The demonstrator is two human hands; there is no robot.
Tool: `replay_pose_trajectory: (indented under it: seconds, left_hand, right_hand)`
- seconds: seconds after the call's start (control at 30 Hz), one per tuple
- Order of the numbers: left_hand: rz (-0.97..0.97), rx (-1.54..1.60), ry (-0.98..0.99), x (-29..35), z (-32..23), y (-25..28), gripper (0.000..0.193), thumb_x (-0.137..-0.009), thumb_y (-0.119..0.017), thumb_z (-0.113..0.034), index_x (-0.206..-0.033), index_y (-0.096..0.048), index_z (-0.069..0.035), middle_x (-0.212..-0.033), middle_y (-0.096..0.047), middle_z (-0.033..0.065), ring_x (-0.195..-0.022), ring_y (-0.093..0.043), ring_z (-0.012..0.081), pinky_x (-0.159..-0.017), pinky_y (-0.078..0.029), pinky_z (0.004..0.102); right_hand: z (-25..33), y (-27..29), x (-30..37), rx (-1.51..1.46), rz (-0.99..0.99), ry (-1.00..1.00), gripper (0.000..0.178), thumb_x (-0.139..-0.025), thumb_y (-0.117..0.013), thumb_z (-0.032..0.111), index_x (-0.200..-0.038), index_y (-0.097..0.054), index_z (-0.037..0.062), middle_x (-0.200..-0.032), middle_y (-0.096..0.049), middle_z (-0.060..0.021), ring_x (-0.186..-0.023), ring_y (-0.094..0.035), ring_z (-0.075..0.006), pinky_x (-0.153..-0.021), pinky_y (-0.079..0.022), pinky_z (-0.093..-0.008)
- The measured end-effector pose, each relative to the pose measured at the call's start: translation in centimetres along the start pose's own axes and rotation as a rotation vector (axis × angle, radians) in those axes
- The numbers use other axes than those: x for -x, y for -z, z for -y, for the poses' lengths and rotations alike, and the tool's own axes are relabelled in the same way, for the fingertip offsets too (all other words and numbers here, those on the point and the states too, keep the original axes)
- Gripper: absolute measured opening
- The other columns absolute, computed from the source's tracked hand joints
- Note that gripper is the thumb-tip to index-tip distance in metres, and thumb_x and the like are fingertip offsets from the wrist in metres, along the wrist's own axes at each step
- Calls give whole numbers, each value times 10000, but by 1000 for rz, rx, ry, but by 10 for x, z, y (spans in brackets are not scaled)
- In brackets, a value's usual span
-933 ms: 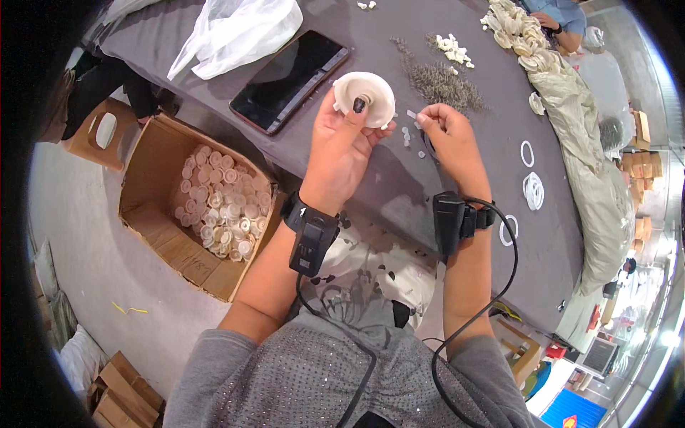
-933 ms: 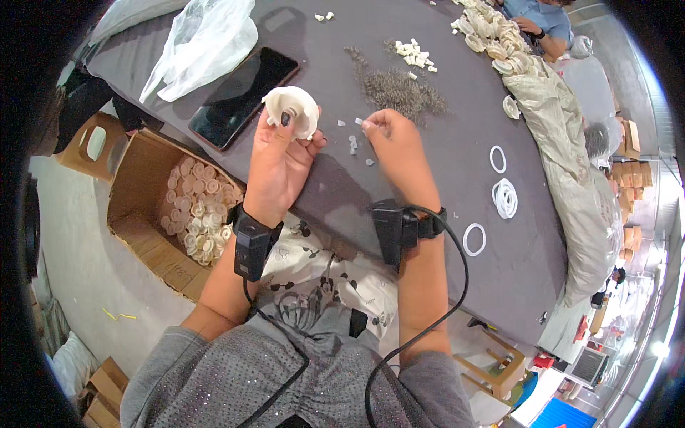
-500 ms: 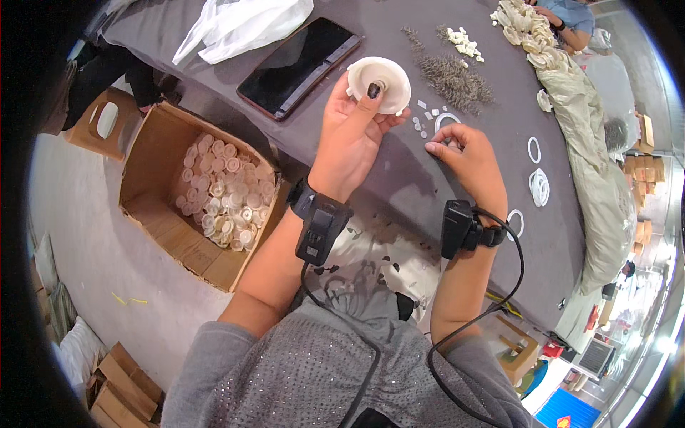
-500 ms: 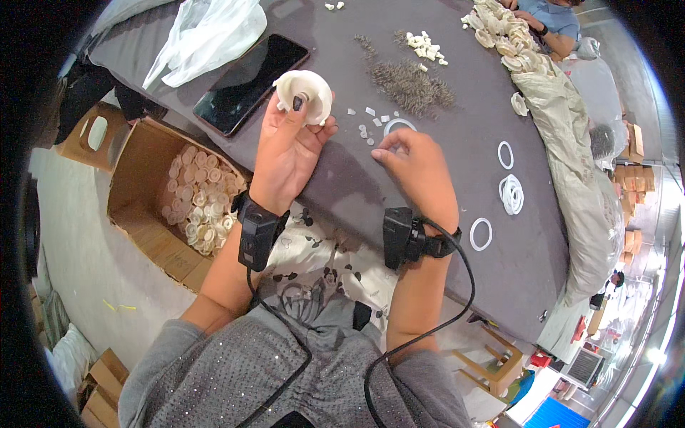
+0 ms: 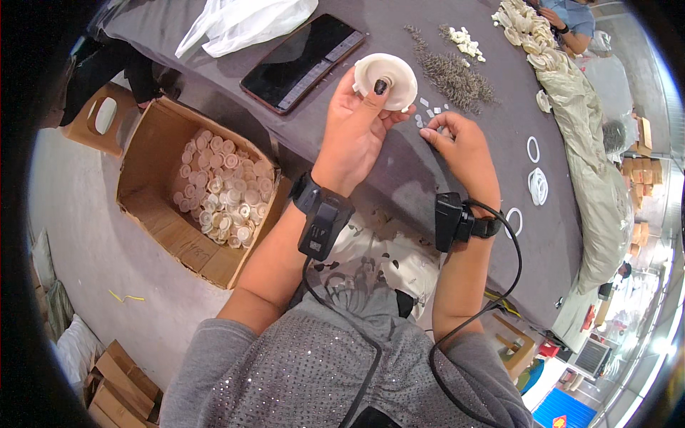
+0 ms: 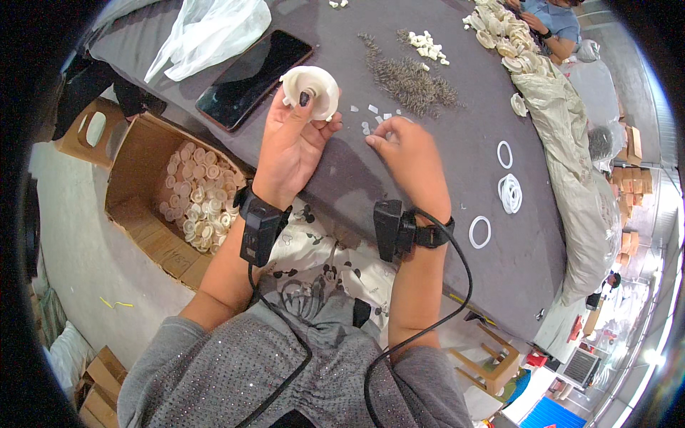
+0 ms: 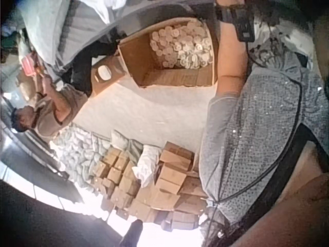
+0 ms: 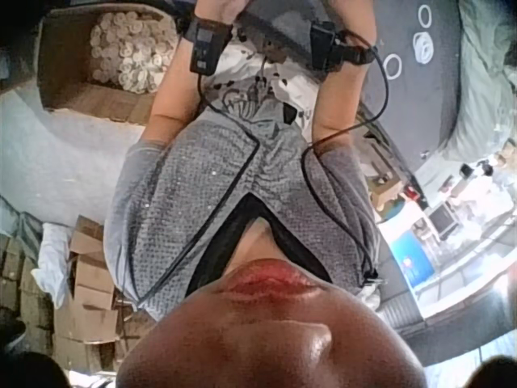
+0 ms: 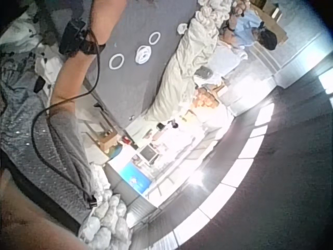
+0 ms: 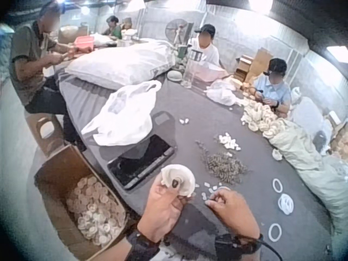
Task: Assembling small metal components and rings onto white plastic circular housings at a workstation.
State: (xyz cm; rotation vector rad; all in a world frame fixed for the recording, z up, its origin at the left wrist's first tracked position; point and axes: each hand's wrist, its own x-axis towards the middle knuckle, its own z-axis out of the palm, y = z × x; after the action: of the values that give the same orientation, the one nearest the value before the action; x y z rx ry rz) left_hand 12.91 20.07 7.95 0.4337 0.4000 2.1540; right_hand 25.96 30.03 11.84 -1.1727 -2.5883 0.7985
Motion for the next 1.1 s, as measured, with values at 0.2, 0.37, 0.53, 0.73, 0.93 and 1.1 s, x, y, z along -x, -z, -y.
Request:
replay_pose_trajectory:
  seconds: [0.2, 0.37, 0.53, 0.73, 0.93, 1.1]
  left_hand:
    - [3, 1, -14, 0, 1, -1, 314, -847, -554, -163, -1108, -432, -37, -999, -565, 79, -832, -595, 188, -715, -497, 307]
    - [1, 23, -14, 1, 2, 0, 315, -852, -548, -166, -1114, -428, -39, -1006, -564, 79, -826, -597, 188, -719, -492, 300]
    - [31, 21, 15, -1, 1, 2, 305, -843, -550, -140, -1118, -431, -83, -1025, -552, 71, -876, -564, 170, -753, -477, 316]
    - [14, 41, -17, -6, 2, 0, 307, -842, -541, -105, -1125, -426, -78, -1021, -550, 54, -891, -561, 168, -751, -487, 325]
    - [-56, 57, 25, 2, 3, -3, 350, -835, -527, -56, -1160, -397, -66, -1052, -521, 49, -947, -541, 173, -778, -477, 352]
    - [-71, 90, 0, 9, 7, 4, 344, -838, -547, -104, -1151, -409, -67, -1059, -519, 44, -955, -537, 163, -770, -484, 338]
  right_hand:
    - [7, -6, -3, -154, -84, -20, 218, -715, -646, 196, -808, -588, 8, -687, -570, -137, -668, -550, -257, -635, -420, -332]
    - [13, -6, -3, -131, -61, -51, 214, -711, -646, 190, -840, -606, 23, -631, -537, -95, -612, -516, -208, -588, -407, -317]
    - [5, -6, -9, -140, -36, -26, 222, -710, -649, 199, -850, -606, 33, -596, -486, -59, -579, -475, -168, -558, -392, -297]
    - [12, 2, -15, 81, 79, 64, 234, -768, -584, 242, -869, -551, 34, -722, -558, -155, -703, -551, -306, -633, -421, -380]
    - [10, 3, -10, 344, 201, 214, 231, -819, -499, 213, -931, -464, 13, -822, -558, -226, -785, -522, -401, -677, -407, -470]
    - [4, 1, -9, 256, 197, 317, 206, -817, -529, 173, -852, -456, -16, -716, -560, -180, -689, -549, -342, -600, -419, -415]
